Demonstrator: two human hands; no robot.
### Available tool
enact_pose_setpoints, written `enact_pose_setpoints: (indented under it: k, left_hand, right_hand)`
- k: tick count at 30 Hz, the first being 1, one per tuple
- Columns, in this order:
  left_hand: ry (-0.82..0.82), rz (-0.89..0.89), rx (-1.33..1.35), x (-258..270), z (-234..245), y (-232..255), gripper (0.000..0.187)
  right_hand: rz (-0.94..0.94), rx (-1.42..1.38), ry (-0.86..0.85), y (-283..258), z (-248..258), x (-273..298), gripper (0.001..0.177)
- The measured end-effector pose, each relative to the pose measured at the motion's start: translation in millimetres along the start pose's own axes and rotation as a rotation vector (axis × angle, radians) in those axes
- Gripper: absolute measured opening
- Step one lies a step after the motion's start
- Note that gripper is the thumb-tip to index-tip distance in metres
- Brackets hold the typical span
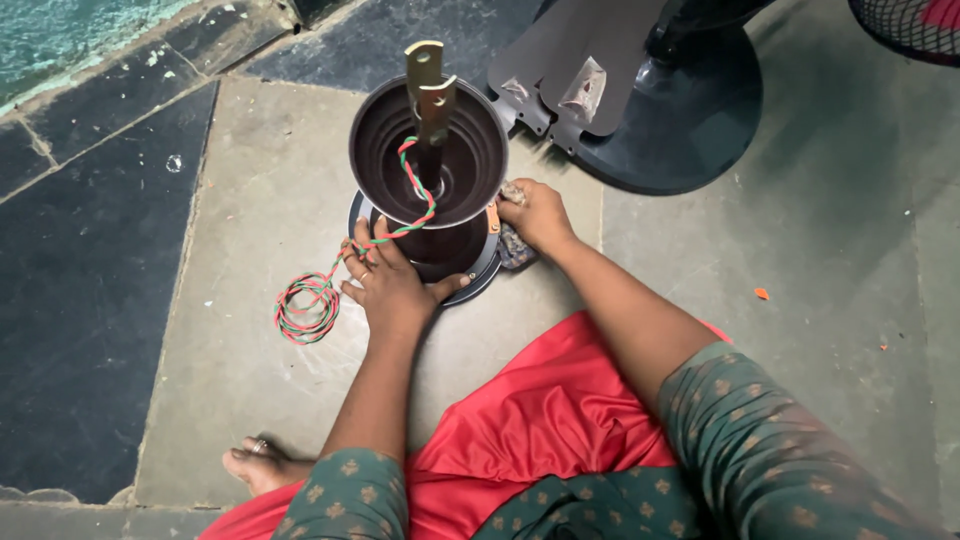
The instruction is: The person sits on the floor and wipes a dark brown ceiling fan downrod and canopy with a cloth. They rotate the parts to clean different sides and then wipe the canopy's underside. The person also handles a bundle of wires attached to the downrod.
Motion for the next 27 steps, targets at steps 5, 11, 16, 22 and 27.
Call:
enact_pose_setpoints:
  k: [5, 11, 16, 22, 27]
  left_hand:
    - [0.06, -0.052, 0.023, 2, 3, 0, 0.137]
    - [0.062, -0.043, 0.012, 3, -2, -3, 0.135]
    - [0.089, -0.054, -0.019, 1, -3, -2, 0.138]
    - [0.067, -0.033, -0.038, 3, -5, -2, 0.139]
    - [0.103, -0.044, -0.076, -1, -2, -4, 0.145]
  right_hand:
    - [0.203, -0.027, 0.29, -17, 39, -11, 0.027]
    - [-0.114, -0.308, -0.051, 15, 45, -14, 0.022]
    - [-0.072, -0.178, -0.195, 5, 15, 7, 0.027]
    - [0.06, 0.192, 0.161, -21, 30, 3, 0.032]
    - [0.23, 0.156, 0.272, -27, 50, 6, 0.028]
Point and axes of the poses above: each hand's wrist, its own x-axis away from the middle knuckle, its own z-axis out of the back of the hand, y = z × x, the point moved 8 cm from there along -x, towards the middle knuckle, and after that the axes turned 3 degrees about -x, right-handed, at the moved point
